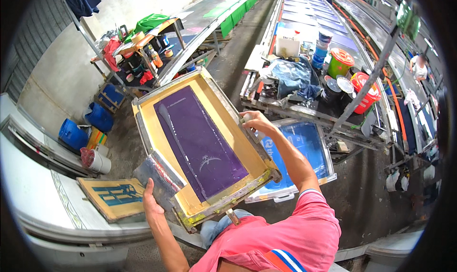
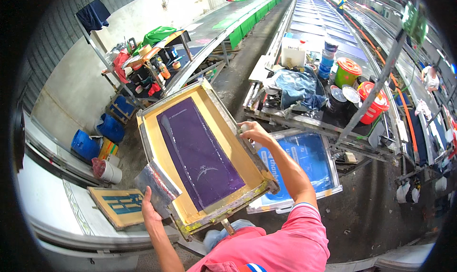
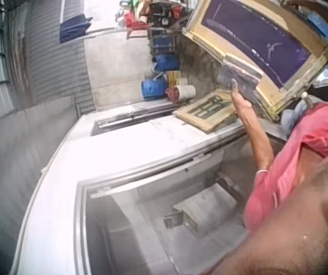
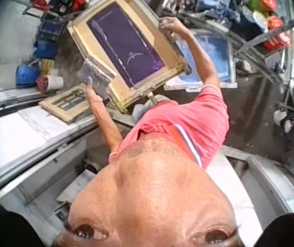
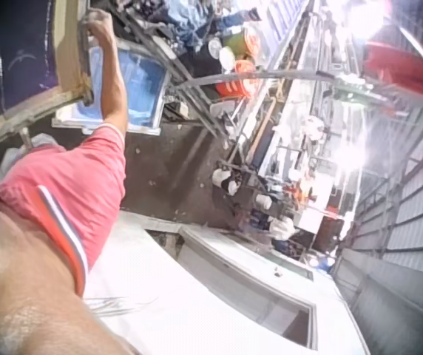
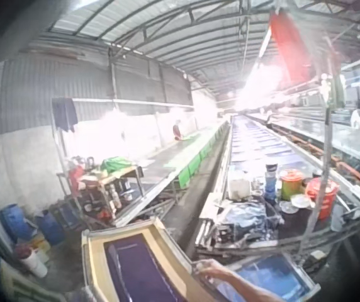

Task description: The person pours green ink onto a screen printing frame and uses a squeegee to spread the ink evenly across the mesh. The person then moves the frame to a conveyor belt and continues to pull the squeegee across the screen to transfer the ink onto the fabric below.

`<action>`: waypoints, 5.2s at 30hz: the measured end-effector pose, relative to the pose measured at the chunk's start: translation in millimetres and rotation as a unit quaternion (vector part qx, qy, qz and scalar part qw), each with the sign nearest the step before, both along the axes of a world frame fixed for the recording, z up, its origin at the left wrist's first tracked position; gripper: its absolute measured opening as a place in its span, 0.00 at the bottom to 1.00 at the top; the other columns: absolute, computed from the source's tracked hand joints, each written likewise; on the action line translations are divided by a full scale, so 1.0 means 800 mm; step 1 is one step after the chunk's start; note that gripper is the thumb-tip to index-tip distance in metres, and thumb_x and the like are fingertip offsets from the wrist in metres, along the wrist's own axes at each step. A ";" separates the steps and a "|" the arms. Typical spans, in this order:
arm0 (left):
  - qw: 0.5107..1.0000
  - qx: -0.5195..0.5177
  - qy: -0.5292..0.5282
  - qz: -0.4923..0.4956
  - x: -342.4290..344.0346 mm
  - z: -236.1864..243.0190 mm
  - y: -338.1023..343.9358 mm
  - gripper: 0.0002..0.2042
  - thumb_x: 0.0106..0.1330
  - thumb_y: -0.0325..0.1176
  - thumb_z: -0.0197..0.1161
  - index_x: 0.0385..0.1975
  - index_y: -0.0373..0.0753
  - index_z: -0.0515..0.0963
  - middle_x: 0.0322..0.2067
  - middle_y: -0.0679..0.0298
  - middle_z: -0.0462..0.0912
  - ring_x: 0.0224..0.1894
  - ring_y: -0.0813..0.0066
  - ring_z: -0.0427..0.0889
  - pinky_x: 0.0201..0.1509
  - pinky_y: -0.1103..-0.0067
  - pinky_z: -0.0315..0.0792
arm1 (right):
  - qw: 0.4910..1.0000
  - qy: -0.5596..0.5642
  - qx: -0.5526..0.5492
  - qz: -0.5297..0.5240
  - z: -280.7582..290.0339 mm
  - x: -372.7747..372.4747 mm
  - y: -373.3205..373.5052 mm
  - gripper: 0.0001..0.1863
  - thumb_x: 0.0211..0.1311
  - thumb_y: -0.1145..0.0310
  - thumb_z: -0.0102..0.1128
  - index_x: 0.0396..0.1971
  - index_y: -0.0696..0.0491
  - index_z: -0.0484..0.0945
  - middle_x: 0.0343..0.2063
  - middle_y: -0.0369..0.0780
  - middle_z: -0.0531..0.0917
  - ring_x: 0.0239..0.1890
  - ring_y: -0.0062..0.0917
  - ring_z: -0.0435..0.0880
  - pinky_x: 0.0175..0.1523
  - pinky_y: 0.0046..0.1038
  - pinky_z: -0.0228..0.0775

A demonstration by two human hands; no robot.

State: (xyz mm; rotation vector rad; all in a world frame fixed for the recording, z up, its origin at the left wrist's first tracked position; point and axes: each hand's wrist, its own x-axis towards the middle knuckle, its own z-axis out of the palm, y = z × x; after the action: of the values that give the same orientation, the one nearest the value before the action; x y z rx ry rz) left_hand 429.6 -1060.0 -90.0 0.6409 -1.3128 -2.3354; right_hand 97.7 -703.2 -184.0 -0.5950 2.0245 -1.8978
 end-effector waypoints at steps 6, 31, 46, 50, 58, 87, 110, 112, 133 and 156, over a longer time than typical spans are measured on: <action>0.997 0.010 0.014 -0.079 -0.142 0.028 -0.134 0.25 0.60 0.44 0.75 0.51 0.34 0.78 0.47 0.59 0.85 0.46 0.63 0.86 0.53 0.66 0.79 | 0.997 -0.016 0.008 -0.075 0.036 -0.053 -0.070 0.29 0.53 0.70 0.69 0.59 0.54 0.79 0.26 0.30 0.80 0.25 0.13 0.76 0.27 0.20 0.70; 0.917 0.070 -0.016 -0.392 -0.913 0.024 -0.236 0.21 0.64 0.40 0.72 0.51 0.34 0.79 0.47 0.59 0.86 0.45 0.65 0.87 0.52 0.67 0.80 | 0.888 -0.034 0.142 -0.435 0.091 -0.424 -0.074 0.29 0.52 0.71 0.70 0.58 0.53 0.79 0.28 0.33 0.81 0.22 0.16 0.75 0.24 0.22 0.70; 0.891 0.084 -0.041 -0.444 -1.453 0.007 -0.188 0.21 0.68 0.41 0.68 0.53 0.34 0.77 0.49 0.57 0.86 0.48 0.62 0.87 0.55 0.64 0.80 | 0.893 -0.025 0.121 -0.433 0.056 -0.942 -0.014 0.28 0.53 0.70 0.70 0.58 0.51 0.79 0.20 0.32 0.76 0.18 0.18 0.74 0.25 0.27 0.69; 0.907 0.031 -0.024 -0.419 -1.606 -0.002 -0.100 0.22 0.66 0.41 0.70 0.53 0.32 0.77 0.47 0.58 0.86 0.46 0.62 0.86 0.53 0.64 0.81 | 0.875 -0.054 0.071 -0.476 0.050 -1.050 0.038 0.29 0.54 0.70 0.70 0.59 0.52 0.79 0.23 0.33 0.77 0.20 0.16 0.74 0.24 0.25 0.67; 0.825 -0.002 -0.051 -0.563 -1.868 -0.007 0.138 0.22 0.66 0.40 0.70 0.53 0.31 0.78 0.48 0.58 0.86 0.46 0.63 0.86 0.54 0.67 0.79 | 0.764 -0.069 0.033 -0.641 0.035 -1.109 0.183 0.27 0.56 0.71 0.69 0.59 0.54 0.79 0.22 0.34 0.78 0.20 0.16 0.73 0.25 0.27 0.67; 0.373 0.115 -0.234 -0.891 -2.156 -0.255 0.853 0.20 0.68 0.35 0.67 0.55 0.31 0.76 0.49 0.55 0.85 0.47 0.61 0.87 0.55 0.62 0.81 | 0.142 -0.186 0.127 -0.964 -0.171 -1.121 0.376 0.16 0.63 0.63 0.66 0.39 0.61 0.86 0.28 0.38 0.87 0.32 0.19 0.78 0.40 0.27 0.71; 0.139 -0.420 0.383 -0.811 -2.105 -0.188 0.815 0.15 0.53 0.26 0.70 0.41 0.47 0.87 0.31 0.53 0.88 0.33 0.65 0.89 0.40 0.72 0.79 | 0.139 -0.273 0.142 -0.941 -0.215 -1.182 0.372 0.18 0.63 0.55 0.60 0.43 0.52 0.87 0.37 0.48 0.88 0.43 0.46 0.86 0.49 0.40 0.74; 0.074 -0.489 0.491 -0.717 -2.068 -0.182 0.782 0.14 0.54 0.26 0.64 0.38 0.53 0.87 0.30 0.53 0.86 0.34 0.56 0.87 0.38 0.65 0.78 | 0.138 -0.283 0.129 -0.940 -0.211 -1.183 0.371 0.18 0.63 0.55 0.60 0.43 0.52 0.87 0.38 0.49 0.88 0.43 0.47 0.86 0.49 0.41 0.74; -0.003 -0.475 0.593 -0.650 -1.940 -0.194 1.000 0.10 0.48 0.24 0.62 0.31 0.40 0.85 0.27 0.51 0.85 0.32 0.49 0.86 0.39 0.61 0.79 | 0.487 -0.231 0.484 -0.690 -0.090 -1.307 0.492 0.05 0.49 0.72 0.63 0.27 0.51 0.84 0.31 0.43 0.85 0.41 0.39 0.83 0.48 0.45 0.70; -0.009 -0.511 0.582 -0.632 -1.925 -0.226 1.107 0.10 0.47 0.28 0.63 0.29 0.43 0.88 0.25 0.49 0.85 0.31 0.48 0.86 0.37 0.61 0.80 | 0.468 -0.176 0.511 -0.699 -0.139 -1.282 0.598 0.04 0.43 0.76 0.59 0.21 0.53 0.82 0.24 0.43 0.84 0.39 0.37 0.83 0.51 0.45 0.70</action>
State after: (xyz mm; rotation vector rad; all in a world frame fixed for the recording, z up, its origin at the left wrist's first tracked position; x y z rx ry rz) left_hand -1110.6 -174.1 -270.8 2.5442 1.3117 0.0218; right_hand -927.9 -224.5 -295.6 2.0710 2.7607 -0.3217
